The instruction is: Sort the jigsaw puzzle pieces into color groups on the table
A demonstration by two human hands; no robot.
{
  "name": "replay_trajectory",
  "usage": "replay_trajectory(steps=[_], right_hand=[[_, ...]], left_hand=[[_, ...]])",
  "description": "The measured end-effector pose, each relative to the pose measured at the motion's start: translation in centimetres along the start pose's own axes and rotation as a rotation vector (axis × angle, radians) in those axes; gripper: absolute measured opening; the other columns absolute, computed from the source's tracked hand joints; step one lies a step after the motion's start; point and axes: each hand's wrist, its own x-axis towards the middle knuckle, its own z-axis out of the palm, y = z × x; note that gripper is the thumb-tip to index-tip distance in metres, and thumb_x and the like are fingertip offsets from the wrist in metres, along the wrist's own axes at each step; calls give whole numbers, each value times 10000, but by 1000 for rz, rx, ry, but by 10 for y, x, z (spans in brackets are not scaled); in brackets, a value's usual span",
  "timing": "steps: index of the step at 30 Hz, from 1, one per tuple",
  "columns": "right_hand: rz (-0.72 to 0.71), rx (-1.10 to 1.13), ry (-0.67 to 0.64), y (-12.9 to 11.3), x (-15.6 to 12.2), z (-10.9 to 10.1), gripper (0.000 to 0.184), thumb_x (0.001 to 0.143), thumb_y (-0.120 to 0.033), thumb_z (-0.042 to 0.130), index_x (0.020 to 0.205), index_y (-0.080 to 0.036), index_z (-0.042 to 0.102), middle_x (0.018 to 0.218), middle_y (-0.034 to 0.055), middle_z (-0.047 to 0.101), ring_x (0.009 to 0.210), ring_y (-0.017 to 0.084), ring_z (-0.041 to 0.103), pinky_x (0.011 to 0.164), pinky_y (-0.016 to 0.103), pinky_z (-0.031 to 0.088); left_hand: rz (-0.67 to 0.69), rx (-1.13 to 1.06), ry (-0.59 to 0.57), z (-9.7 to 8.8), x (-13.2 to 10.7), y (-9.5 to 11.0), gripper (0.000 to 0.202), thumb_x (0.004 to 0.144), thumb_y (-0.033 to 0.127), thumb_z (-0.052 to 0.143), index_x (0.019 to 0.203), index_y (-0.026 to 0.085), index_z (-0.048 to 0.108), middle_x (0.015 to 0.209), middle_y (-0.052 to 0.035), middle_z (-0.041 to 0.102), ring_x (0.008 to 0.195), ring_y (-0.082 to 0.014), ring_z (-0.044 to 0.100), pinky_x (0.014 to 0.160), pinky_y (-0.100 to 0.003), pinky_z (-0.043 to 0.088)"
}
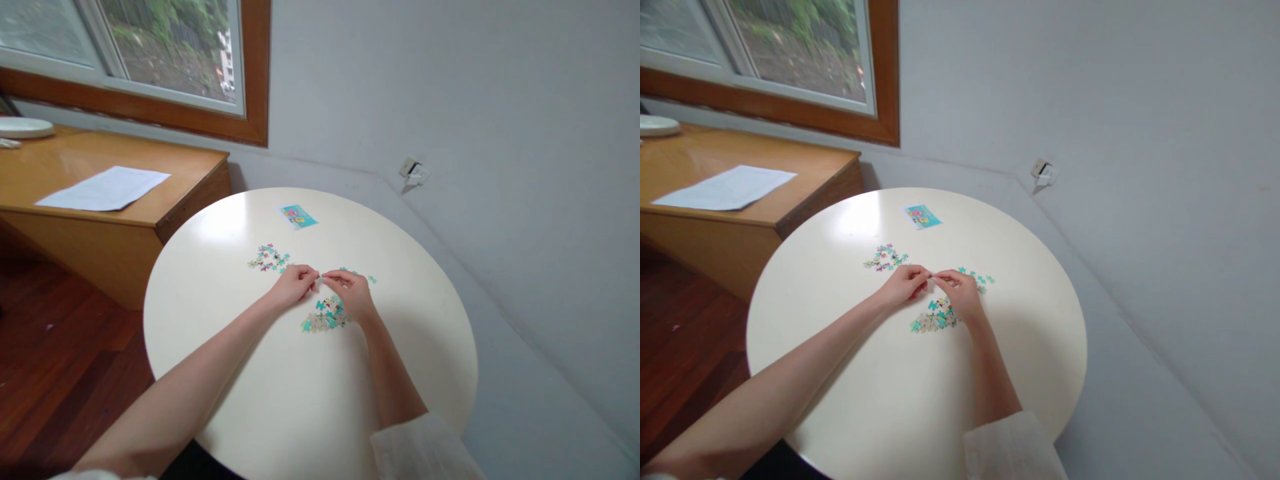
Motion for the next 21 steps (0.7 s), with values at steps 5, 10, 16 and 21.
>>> replay_trajectory(steps=[5, 10, 16, 21], right_hand=[[-27, -37, -9, 0, 0, -2, 174, 693, -299, 606, 782, -180, 696, 805, 51, 704, 753, 177, 610, 678, 289, 439], [-33, -78, -23, 1, 1, -2, 179, 706, -284, 589, 810, -185, 696, 835, 52, 707, 761, 178, 610, 675, 290, 432], [-28, -30, -12, 3, 1, -1, 183, 705, -291, 586, 806, -174, 683, 831, 62, 704, 774, 184, 624, 696, 297, 455], [2, 67, -4, 7, 2, 1, 201, 680, -305, 619, 818, -165, 660, 815, 68, 698, 769, 183, 639, 720, 306, 491]], left_hand=[[-10, -82, -23, 0, -1, 3, 219, 777, 310, 516, 651, 133, 544, 473, 39, 508, 333, -42, 352, 363, -191, 289], [6, -128, 6, 0, 1, 1, 147, 766, 235, 510, 676, 128, 553, 523, 33, 541, 343, -38, 365, 359, -187, 284], [7, -127, 21, 0, 2, -1, 146, 766, 215, 499, 665, 124, 554, 536, 34, 543, 347, -34, 366, 357, -181, 281], [10, -114, 31, 0, 3, -2, 141, 754, 208, 503, 644, 127, 540, 518, 38, 537, 336, -30, 355, 355, -174, 272]])
